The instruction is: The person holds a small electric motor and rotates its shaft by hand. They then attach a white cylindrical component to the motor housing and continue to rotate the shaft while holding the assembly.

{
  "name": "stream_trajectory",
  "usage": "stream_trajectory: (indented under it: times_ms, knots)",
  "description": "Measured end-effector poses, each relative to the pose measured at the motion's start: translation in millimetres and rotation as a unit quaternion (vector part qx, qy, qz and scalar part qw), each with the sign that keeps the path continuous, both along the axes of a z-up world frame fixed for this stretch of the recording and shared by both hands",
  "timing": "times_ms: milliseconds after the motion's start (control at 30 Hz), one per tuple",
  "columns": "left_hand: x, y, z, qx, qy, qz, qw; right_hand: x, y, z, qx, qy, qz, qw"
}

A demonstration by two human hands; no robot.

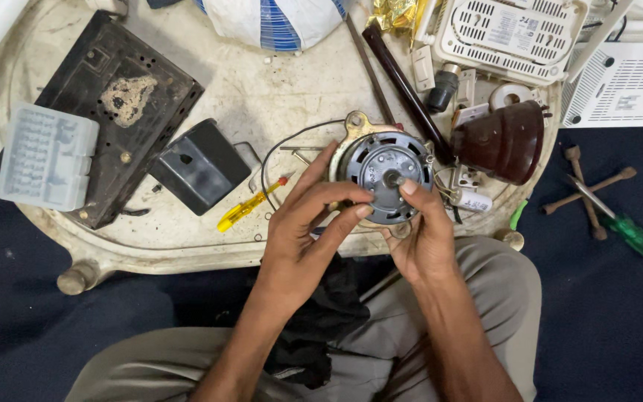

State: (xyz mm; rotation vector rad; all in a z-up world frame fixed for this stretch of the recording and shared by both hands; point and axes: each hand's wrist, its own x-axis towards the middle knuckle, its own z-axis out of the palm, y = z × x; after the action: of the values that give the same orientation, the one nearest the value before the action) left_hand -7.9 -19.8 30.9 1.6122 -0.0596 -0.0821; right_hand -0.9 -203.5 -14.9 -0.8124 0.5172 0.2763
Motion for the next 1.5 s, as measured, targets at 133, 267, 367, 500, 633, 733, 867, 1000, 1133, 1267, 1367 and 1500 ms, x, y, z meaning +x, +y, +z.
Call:
stream_trajectory:
  times_ms: [133, 267, 367, 500, 633, 733, 867, 1000, 1133, 1267, 1367, 1500]
  knots:
    - [1, -1, 2, -0.007, 0.017, 0.011, 1.0, 0, 1, 0, -0.025, 0.003, -0.01, 1.0]
    - [2, -5, -4, -0.045, 0.007, 0.038, 0.998, 1, 3, 0, -0.017, 0.018, -0.011, 1.0]
    - [0, -2, -6, -0.086, 0.017, 0.027, 0.996, -1, 4, -1, -0.026, 0.032, -0.014, 0.999]
    - [-3, 2, 0, -0.071, 0.034, -0.004, 0.997, 0, 4, 3, -0.001, 0.02, -0.004, 1.0]
    - [-4, -3, 1, -0.033, 0.002, 0.017, 0.999, -2, 3, 8, -0.009, -0.003, 0.017, 1.0]
    - [-5, -10, -8, -0.143, 0.011, 0.039, 0.989, -6, 4, 10, -0.013, -0.024, 0.038, 0.999]
    - [-10, 0, -14, -0.147, 0.009, -0.003, 0.989, -7, 6, 12, -0.017, -0.008, 0.045, 0.999]
    - [-5, 7, -10, -0.023, -0.058, -0.026, 0.998, -5, 7, 16, -0.029, 0.01, 0.046, 0.998]
    - [3, 15, -1, 0.015, 0.023, -0.001, 1.0, 1, 9, 18, -0.022, -0.003, 0.047, 0.999]
    - [10, 31, -9, 0.022, 0.148, 0.081, 0.985, 4, 7, 18, -0.029, -0.003, 0.049, 0.998]
    - [9, 34, -21, -0.029, 0.175, 0.076, 0.981, 5, 4, 21, -0.011, -0.023, 0.052, 0.998]
    - [-5, 35, -31, 0.212, 0.039, 0.049, 0.975, 2, -3, 25, 0.015, -0.053, 0.06, 0.997]
